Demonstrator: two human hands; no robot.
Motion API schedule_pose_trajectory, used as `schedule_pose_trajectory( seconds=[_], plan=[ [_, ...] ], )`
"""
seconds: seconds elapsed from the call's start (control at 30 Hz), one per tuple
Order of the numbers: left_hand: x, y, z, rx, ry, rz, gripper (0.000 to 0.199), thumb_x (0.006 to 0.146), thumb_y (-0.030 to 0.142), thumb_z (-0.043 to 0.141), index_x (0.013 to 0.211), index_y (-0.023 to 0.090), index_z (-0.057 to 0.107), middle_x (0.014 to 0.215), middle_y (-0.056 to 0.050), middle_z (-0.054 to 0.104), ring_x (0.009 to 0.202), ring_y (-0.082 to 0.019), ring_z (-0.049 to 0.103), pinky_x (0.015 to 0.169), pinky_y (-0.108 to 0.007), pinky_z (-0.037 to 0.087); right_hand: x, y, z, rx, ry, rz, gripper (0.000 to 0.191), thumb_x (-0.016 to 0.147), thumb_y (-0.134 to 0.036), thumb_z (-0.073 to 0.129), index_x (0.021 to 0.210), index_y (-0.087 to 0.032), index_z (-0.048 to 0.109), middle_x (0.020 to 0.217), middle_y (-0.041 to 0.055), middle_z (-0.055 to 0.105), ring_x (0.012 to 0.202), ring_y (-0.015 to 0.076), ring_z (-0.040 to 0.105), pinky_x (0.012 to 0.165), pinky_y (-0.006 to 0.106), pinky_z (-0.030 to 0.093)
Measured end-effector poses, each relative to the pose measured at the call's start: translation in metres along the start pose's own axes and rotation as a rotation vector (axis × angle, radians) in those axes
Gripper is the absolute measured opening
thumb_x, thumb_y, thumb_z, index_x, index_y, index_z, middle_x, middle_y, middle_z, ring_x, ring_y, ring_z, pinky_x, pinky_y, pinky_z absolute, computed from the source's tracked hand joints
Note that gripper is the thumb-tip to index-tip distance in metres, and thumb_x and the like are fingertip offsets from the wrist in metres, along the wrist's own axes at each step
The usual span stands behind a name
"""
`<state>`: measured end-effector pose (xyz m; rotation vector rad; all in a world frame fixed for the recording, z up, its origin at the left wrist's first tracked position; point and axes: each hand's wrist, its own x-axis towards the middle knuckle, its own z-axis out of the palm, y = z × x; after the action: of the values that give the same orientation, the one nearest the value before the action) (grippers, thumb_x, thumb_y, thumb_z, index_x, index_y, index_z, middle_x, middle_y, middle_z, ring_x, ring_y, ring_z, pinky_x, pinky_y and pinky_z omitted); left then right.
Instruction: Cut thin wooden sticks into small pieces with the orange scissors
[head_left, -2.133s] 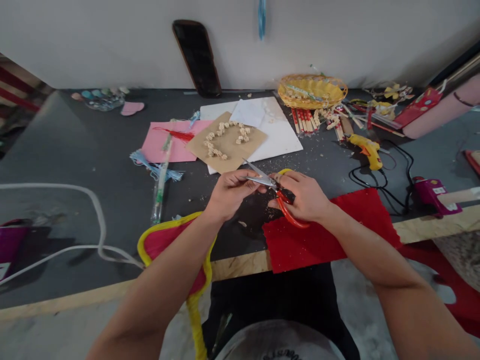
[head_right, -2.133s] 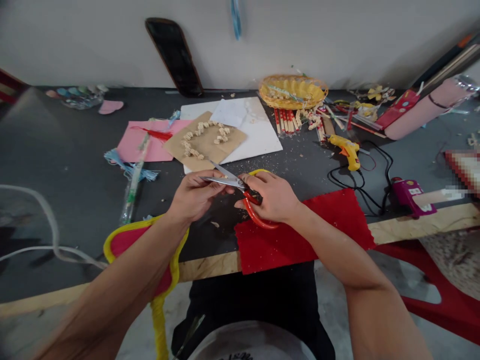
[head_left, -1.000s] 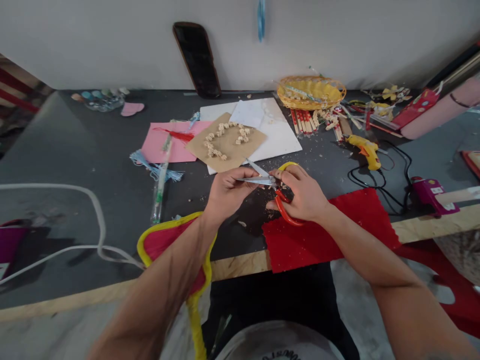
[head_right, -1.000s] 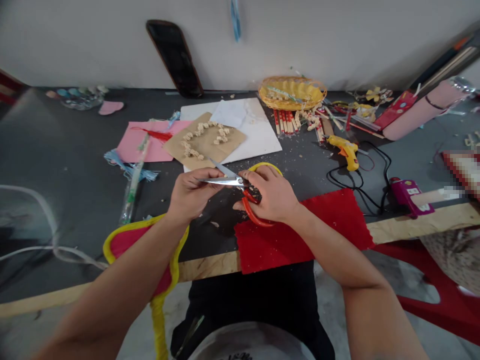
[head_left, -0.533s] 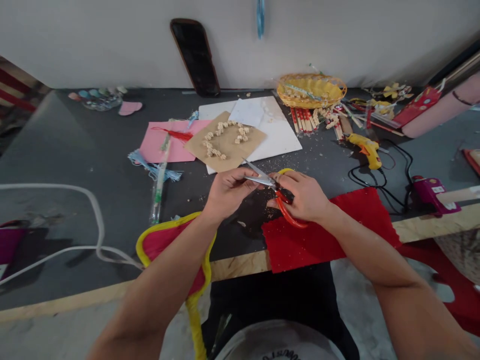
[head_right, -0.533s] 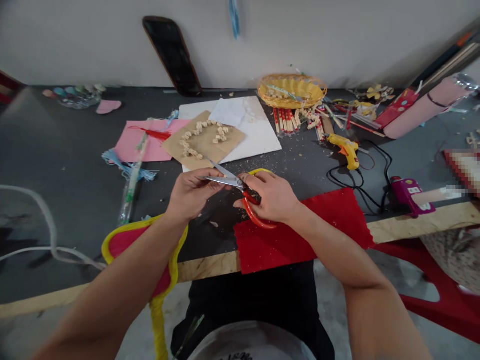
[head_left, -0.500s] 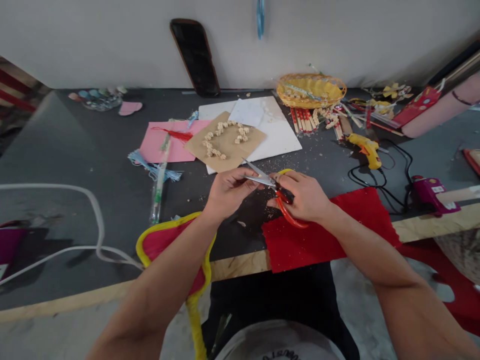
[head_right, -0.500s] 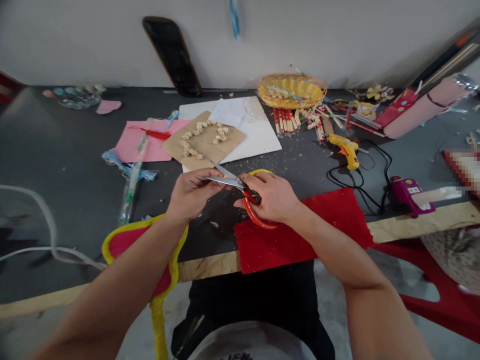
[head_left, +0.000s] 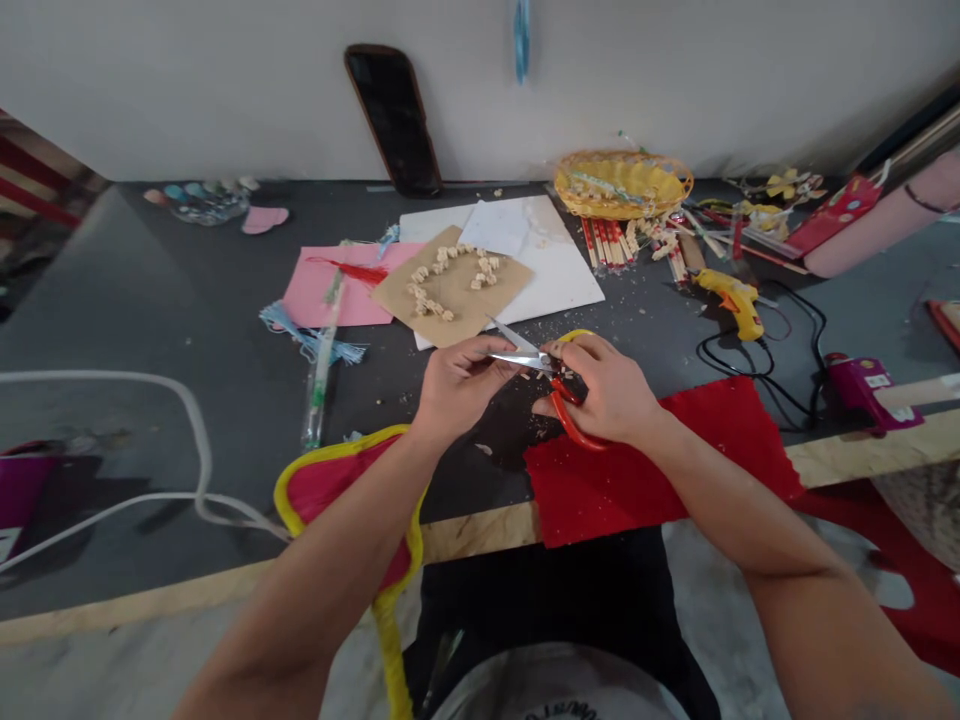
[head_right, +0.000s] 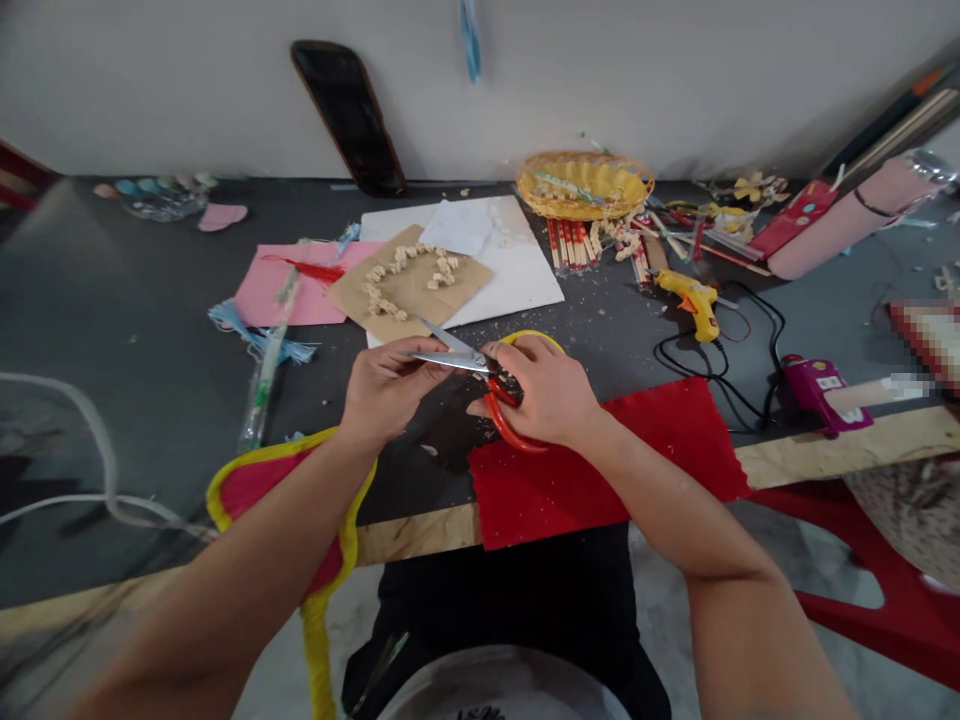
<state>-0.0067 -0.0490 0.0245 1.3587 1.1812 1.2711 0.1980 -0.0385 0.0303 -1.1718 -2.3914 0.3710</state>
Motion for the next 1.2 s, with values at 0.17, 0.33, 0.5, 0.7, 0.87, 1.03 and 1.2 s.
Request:
schedule_pose_trajectory(
  seconds=[0.17, 0.33, 0.5, 0.7, 0.87, 1.03, 1.2],
  plan=[
    [-0.002, 0.004, -0.001, 0.065, -0.026, 0.029, 0.014, 0.076, 0.031, 0.072, 0.077, 0.018, 0.074, 0.073, -0.003, 0.073, 0.068, -0.015, 0.066, 0.066, -0.025, 0.051, 0.001, 0.001, 0.001, -0.03, 0.014, -0.041, 0.071, 0.076, -0.073, 0.056, 0.123, -0.019, 0.053, 0.111, 0.0141, 0.058, 0.109, 0.0319, 0.054, 0.089, 0.049, 0.051],
    [0.001, 0.012, -0.003, 0.094, -0.088, 0.009, 0.014, 0.073, 0.031, 0.074, 0.071, 0.017, 0.073, 0.069, -0.003, 0.073, 0.064, -0.015, 0.064, 0.061, -0.024, 0.05, 0.002, 0.004, 0.001, 0.032, -0.005, -0.073, 0.068, 0.077, -0.071, 0.058, 0.123, -0.022, 0.052, 0.113, 0.0138, 0.058, 0.11, 0.0311, 0.054, 0.093, 0.05, 0.05],
    [0.003, 0.009, -0.005, 0.08, -0.135, 0.022, 0.011, 0.075, 0.027, 0.072, 0.07, 0.017, 0.072, 0.068, -0.003, 0.072, 0.066, -0.014, 0.064, 0.063, -0.023, 0.05, 0.001, 0.006, 0.001, 0.056, -0.022, -0.101, 0.068, 0.079, -0.069, 0.056, 0.123, -0.018, 0.055, 0.114, 0.0145, 0.062, 0.107, 0.0293, 0.059, 0.092, 0.045, 0.051],
    [0.0, 0.007, -0.001, -0.022, -0.113, -0.019, 0.02, 0.075, 0.036, 0.073, 0.075, 0.016, 0.073, 0.069, -0.005, 0.072, 0.066, -0.016, 0.066, 0.064, -0.025, 0.052, -0.002, 0.0, -0.002, 0.024, -0.036, -0.061, 0.062, 0.084, -0.067, 0.051, 0.12, -0.016, 0.057, 0.112, 0.0148, 0.065, 0.103, 0.0277, 0.062, 0.089, 0.04, 0.051],
    [0.0, 0.009, 0.004, -0.02, -0.043, 0.014, 0.025, 0.072, 0.041, 0.076, 0.077, 0.016, 0.074, 0.081, -0.007, 0.074, 0.073, -0.016, 0.067, 0.068, -0.025, 0.052, -0.001, -0.005, -0.002, 0.084, -0.011, -0.032, 0.057, 0.085, -0.066, 0.051, 0.114, -0.018, 0.058, 0.109, 0.0133, 0.067, 0.101, 0.0273, 0.063, 0.084, 0.039, 0.052],
    [0.0, 0.005, 0.004, 0.043, 0.028, 0.017, 0.023, 0.072, 0.039, 0.075, 0.077, 0.016, 0.074, 0.079, -0.005, 0.074, 0.071, -0.016, 0.066, 0.066, -0.025, 0.051, 0.0, -0.001, 0.001, 0.075, -0.022, 0.004, 0.061, 0.082, -0.068, 0.054, 0.119, -0.019, 0.056, 0.113, 0.0131, 0.064, 0.105, 0.0283, 0.061, 0.086, 0.042, 0.052],
    [0.0, 0.004, 0.001, 0.113, -0.008, 0.04, 0.013, 0.073, 0.029, 0.073, 0.077, 0.017, 0.074, 0.072, -0.003, 0.073, 0.065, -0.014, 0.064, 0.062, -0.023, 0.049, 0.002, 0.003, 0.001, 0.002, -0.036, -0.02, 0.068, 0.077, -0.071, 0.056, 0.123, -0.02, 0.053, 0.115, 0.0141, 0.059, 0.11, 0.0311, 0.055, 0.09, 0.049, 0.051]
  ],
)
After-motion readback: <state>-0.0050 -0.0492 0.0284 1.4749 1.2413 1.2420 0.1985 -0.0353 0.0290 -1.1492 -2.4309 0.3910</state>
